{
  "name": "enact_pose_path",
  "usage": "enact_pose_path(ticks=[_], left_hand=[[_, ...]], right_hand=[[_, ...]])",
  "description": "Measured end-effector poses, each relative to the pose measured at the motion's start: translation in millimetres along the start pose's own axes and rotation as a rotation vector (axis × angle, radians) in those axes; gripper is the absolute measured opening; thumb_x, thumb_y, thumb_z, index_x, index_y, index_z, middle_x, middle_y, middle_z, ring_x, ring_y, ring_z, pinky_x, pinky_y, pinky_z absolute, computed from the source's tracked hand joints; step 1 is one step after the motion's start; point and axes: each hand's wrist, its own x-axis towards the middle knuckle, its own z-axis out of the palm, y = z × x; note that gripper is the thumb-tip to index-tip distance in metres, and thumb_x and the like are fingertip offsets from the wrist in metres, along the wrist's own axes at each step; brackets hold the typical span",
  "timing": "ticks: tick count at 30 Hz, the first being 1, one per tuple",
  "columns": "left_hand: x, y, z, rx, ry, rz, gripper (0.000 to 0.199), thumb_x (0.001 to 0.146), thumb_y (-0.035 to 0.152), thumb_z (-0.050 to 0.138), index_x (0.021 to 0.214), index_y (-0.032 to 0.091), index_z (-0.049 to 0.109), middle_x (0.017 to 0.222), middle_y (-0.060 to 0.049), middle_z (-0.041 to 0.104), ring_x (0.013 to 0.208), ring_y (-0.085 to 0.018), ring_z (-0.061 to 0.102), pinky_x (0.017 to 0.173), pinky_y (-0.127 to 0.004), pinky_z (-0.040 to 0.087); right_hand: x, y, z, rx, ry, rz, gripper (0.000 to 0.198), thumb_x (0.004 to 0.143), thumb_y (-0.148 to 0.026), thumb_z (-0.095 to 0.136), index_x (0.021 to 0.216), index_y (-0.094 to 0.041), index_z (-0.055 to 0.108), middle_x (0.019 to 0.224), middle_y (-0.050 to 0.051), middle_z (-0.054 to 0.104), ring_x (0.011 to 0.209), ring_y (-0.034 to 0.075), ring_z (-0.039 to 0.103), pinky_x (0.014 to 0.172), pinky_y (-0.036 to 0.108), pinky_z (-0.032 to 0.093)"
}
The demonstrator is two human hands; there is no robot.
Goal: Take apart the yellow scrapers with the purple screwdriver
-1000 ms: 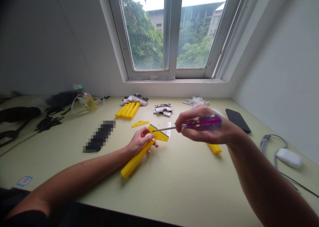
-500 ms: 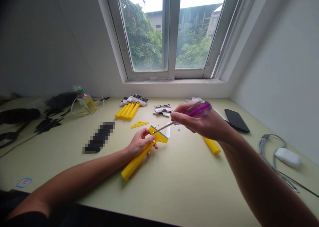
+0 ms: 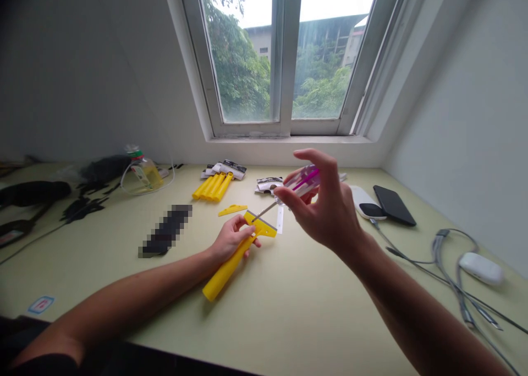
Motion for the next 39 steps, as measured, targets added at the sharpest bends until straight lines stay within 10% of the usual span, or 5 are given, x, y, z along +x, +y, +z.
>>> enact_pose_path(ticks=[3,9,12,17,39], left_hand=[[0,-1,-1,-0.012,0.046,0.013,0.042,0.074,0.042,0.075,0.088,0.017,0.044,0.104,-0.006,0.058,0.063,-0.019,0.07,0.035,-0.021,0.047],[-2,-3,0,-0.007,0.052,0.05,0.042,0.075,0.044,0.073,0.09,0.018,0.044,0.101,-0.005,0.058,0.063,-0.019,0.07,0.035,-0.021,0.047],[0,-3,-1,-0.011,0.084,0.08,0.043,0.075,0.045,0.073,0.089,0.018,0.043,0.101,-0.005,0.057,0.063,-0.019,0.07,0.034,-0.021,0.046],[4,0,-6,0.039,0.07,0.125,0.043,0.077,0.046,0.071,0.092,0.018,0.042,0.099,-0.006,0.059,0.067,-0.021,0.071,0.036,-0.022,0.049],[19,3,-23,0.107,0.244,0.177,0.042,0.075,0.046,0.073,0.088,0.018,0.044,0.096,-0.003,0.055,0.068,-0.023,0.073,0.036,-0.023,0.049]], right_hand=[[-3,-4,-15,-0.177,-0.142,-0.199,0.041,0.095,-0.035,0.047,0.135,-0.028,0.042,0.119,0.009,0.065,0.081,0.021,0.068,0.071,0.037,0.055],[1,-3,-37,-0.635,-0.026,-0.152,0.034,0.091,-0.053,0.048,0.101,-0.023,0.062,0.07,0.007,0.069,0.053,0.023,0.062,0.05,0.036,0.046],[4,-2,-40,-0.529,-0.223,-0.101,0.047,0.093,-0.052,0.039,0.132,-0.026,0.049,0.097,0.01,0.072,0.07,0.026,0.068,0.057,0.037,0.052],[8,5,-40,-0.611,-0.072,-0.015,0.04,0.091,-0.061,0.04,0.091,-0.025,0.058,0.059,0.004,0.063,0.045,0.021,0.056,0.046,0.034,0.041],[14,27,-18,-0.339,-0.279,-0.076,0.039,0.095,-0.051,0.043,0.121,-0.023,0.047,0.106,0.011,0.066,0.077,0.021,0.067,0.065,0.032,0.052]])
